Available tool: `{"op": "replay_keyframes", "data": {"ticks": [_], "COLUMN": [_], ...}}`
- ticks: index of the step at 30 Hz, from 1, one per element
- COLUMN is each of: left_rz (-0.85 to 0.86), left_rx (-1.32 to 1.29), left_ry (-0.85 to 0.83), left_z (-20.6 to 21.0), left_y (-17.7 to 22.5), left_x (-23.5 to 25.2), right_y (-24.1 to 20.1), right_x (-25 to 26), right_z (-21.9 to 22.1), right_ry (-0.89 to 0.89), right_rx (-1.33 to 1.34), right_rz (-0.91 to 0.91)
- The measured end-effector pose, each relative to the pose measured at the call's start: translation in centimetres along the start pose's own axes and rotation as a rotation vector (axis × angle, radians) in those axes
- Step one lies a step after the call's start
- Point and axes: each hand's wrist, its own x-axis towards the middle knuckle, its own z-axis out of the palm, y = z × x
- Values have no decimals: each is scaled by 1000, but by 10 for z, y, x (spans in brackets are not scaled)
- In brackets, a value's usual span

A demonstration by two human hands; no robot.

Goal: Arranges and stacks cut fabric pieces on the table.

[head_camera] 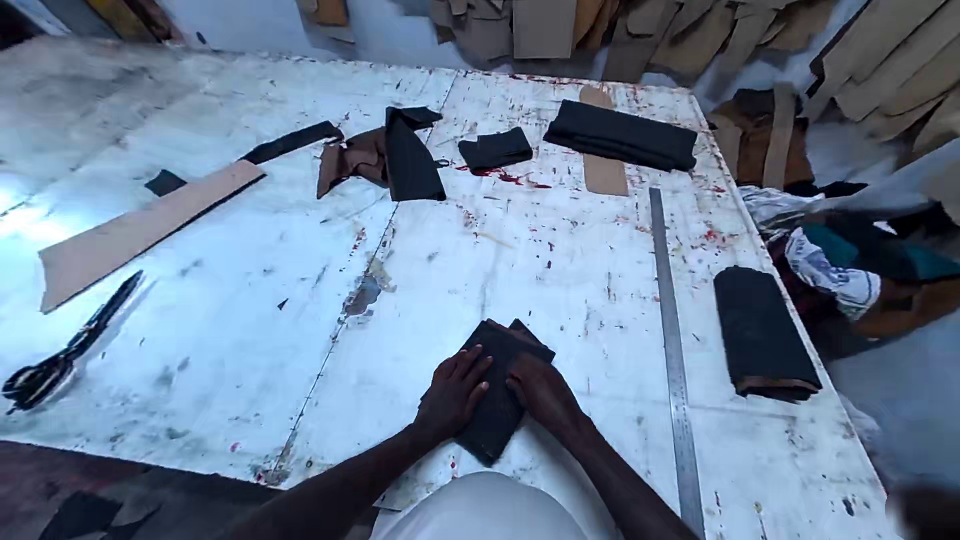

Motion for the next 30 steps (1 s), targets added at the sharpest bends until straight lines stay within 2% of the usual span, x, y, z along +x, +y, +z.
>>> {"op": "replay_keyframes", "data": {"ticks": [2, 6, 11, 15, 16, 19, 22, 25, 28, 30], "left_rz": [11, -7, 0, 1, 1, -13, -42, -50, -139, -236], "left_rx": [2, 17, 15, 5, 2, 10, 141, 141, 41, 19], "left_ry": [22, 1, -5, -21, -20, -16, -59, -86, -230, -330], "left_z": [3, 5, 2, 0, -1, -2, -14, -38, -50, -53], "left_y": [-1, -1, -1, 0, 0, 2, 14, 49, 84, 102], "left_x": [0, 2, 2, 3, 3, 5, 7, 12, 12, 15], "right_y": [2, -2, 3, 12, 16, 31, 58, 83, 84, 78], "right_x": [2, 22, 14, 15, 14, 7, -22, -67, -93, -98], "right_z": [-6, 1, -27, -16, -11, -17, -28, -17, 0, 3], "right_ry": [-32, 49, -102, -57, -14, 266, 473, 390, 241, 238], "right_rx": [-16, -85, -61, -29, -20, 50, 287, 333, 293, 196], "right_rz": [15, -2, 63, 6, 26, 117, 251, 422, 521, 537]}}
